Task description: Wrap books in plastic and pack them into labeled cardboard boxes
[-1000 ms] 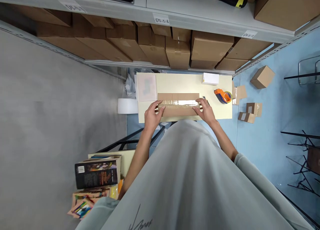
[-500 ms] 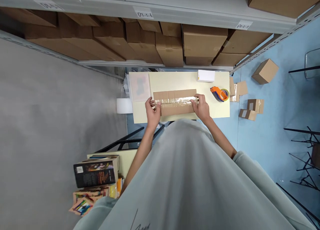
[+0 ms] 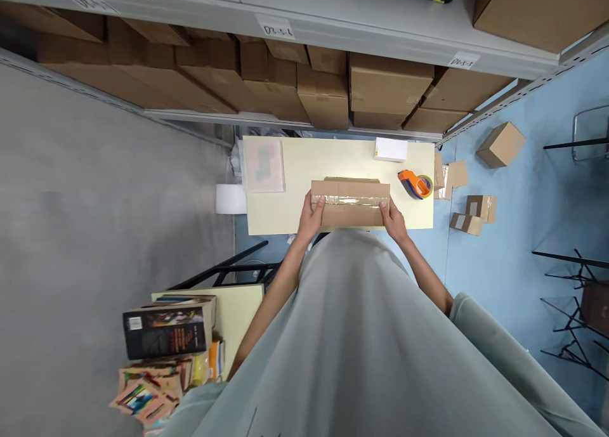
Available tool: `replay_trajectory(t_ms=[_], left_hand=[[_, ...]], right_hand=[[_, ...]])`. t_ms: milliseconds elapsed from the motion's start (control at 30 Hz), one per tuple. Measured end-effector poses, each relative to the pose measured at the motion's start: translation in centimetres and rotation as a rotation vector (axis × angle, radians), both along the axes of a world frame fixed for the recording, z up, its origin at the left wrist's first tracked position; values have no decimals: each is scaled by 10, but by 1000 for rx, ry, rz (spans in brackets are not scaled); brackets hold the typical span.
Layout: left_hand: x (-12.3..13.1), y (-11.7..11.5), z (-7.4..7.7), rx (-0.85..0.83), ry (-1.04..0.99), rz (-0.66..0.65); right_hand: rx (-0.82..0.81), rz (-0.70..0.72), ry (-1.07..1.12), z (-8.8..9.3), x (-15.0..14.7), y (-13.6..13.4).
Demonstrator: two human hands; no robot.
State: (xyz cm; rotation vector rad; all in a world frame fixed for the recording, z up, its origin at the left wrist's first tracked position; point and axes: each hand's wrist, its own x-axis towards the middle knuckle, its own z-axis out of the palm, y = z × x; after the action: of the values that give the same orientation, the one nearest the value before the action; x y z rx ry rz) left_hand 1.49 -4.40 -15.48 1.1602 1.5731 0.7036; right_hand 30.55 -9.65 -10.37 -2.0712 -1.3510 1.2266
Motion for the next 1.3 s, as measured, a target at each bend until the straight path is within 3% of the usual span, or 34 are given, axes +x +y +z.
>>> replay_trajectory(t_ms=[167, 400, 567, 700, 833, 967, 1067, 1167, 1300], left_hand=[[-2, -5, -13, -36, -31, -7], [-25, -2, -37, -80, 31, 68], [-18, -4, -42, -65, 37, 45], [-3, -3, -44, -38, -25, 16], [5, 0, -49, -27, -44, 34], [6, 3, -54, -24, -48, 74], [8, 5, -55, -37, -43, 86], [9, 6, -55, -44, -32, 99], [10, 5, -56, -65, -15, 135]], right_hand=[[-43, -6, -5, -14, -5, -8], [-40, 48, -37, -37, -33, 11], [-27, 52, -13, -45, -25, 7], [-8, -22, -4, -50, -10, 0], [25, 13, -12, -53, 23, 4], [97, -49, -442, -60, 81, 25], [-42, -2, -665, -73, 116, 42], [-162, 98, -702, -91, 129, 54], [-180, 105, -711, -105, 123, 61]])
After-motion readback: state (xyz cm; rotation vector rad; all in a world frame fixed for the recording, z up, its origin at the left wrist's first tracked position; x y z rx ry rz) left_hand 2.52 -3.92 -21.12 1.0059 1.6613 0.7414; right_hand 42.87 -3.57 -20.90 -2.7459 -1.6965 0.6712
